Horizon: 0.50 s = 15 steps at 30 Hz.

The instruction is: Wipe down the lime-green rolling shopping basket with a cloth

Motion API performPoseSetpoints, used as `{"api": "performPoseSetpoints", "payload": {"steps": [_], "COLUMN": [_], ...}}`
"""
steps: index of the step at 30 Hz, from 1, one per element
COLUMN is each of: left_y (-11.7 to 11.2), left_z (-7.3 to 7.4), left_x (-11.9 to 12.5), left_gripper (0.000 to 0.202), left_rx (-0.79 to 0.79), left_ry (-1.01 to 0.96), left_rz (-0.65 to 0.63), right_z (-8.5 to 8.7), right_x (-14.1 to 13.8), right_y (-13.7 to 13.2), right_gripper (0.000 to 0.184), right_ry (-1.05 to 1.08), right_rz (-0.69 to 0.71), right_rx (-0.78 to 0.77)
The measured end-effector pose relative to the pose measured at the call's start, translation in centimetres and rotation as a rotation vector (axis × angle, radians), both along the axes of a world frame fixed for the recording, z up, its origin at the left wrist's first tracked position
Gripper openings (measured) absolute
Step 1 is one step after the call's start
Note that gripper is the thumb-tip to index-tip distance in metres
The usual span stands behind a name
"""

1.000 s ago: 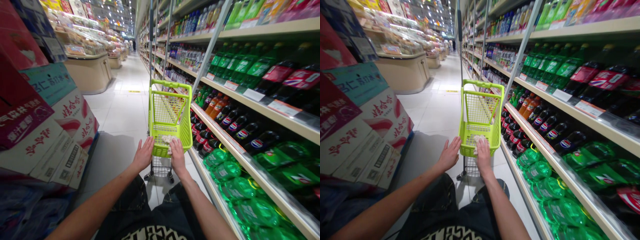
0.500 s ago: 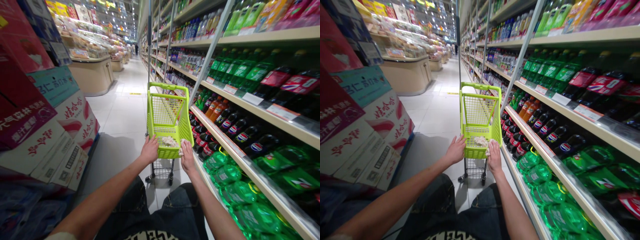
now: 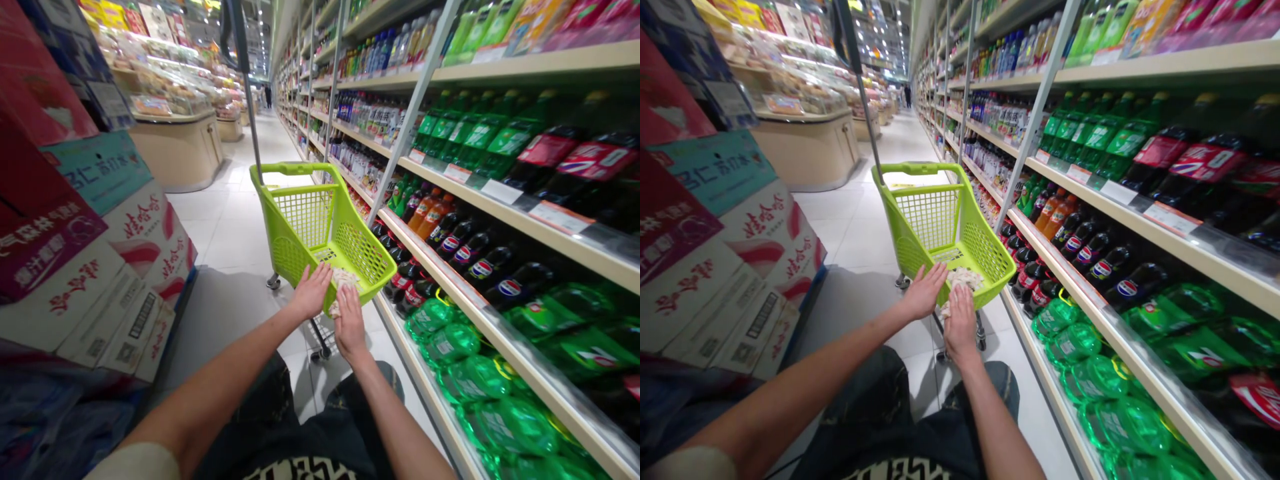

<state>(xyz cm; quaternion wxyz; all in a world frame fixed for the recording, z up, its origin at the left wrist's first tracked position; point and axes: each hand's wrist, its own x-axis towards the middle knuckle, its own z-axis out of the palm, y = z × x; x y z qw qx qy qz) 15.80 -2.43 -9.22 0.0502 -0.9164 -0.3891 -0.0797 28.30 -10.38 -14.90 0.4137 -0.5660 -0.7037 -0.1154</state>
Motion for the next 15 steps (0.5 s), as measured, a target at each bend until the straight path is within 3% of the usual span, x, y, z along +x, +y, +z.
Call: {"api": "performPoseSetpoints", "payload": {"steps": [3, 8, 12, 15], "left_y": [-0.8, -0.4, 2.4, 3.2], "left_z": [0.0, 1.0, 1.8, 1.6], "left_x": [0.9, 0.8, -1.2, -1.9], "left_gripper": [0.062, 0.061, 0.066, 0.071], "left_rx": [-0.003, 0.013, 0.029, 0.026], "left_ry": [0.008, -0.02, -0.053, -0.024], "left_rz": [-0.032, -0.126, 0.136, 0.148], "right_z": [0.2, 0.2, 0.6, 1.1], "right_x": [-0.3, 4.5, 5.5, 3.2], "right_y": [0.3, -0.1, 0.5, 2.4], "right_gripper": [0.052, 0.047, 0.043, 0.044], "right_ry": [0.017, 0.017, 0.052, 0.052], "right_rz": [-0.058, -0.104, -0.195, -0.217], "right_rx": [-0.004, 0.052, 0.07, 0.072]}}
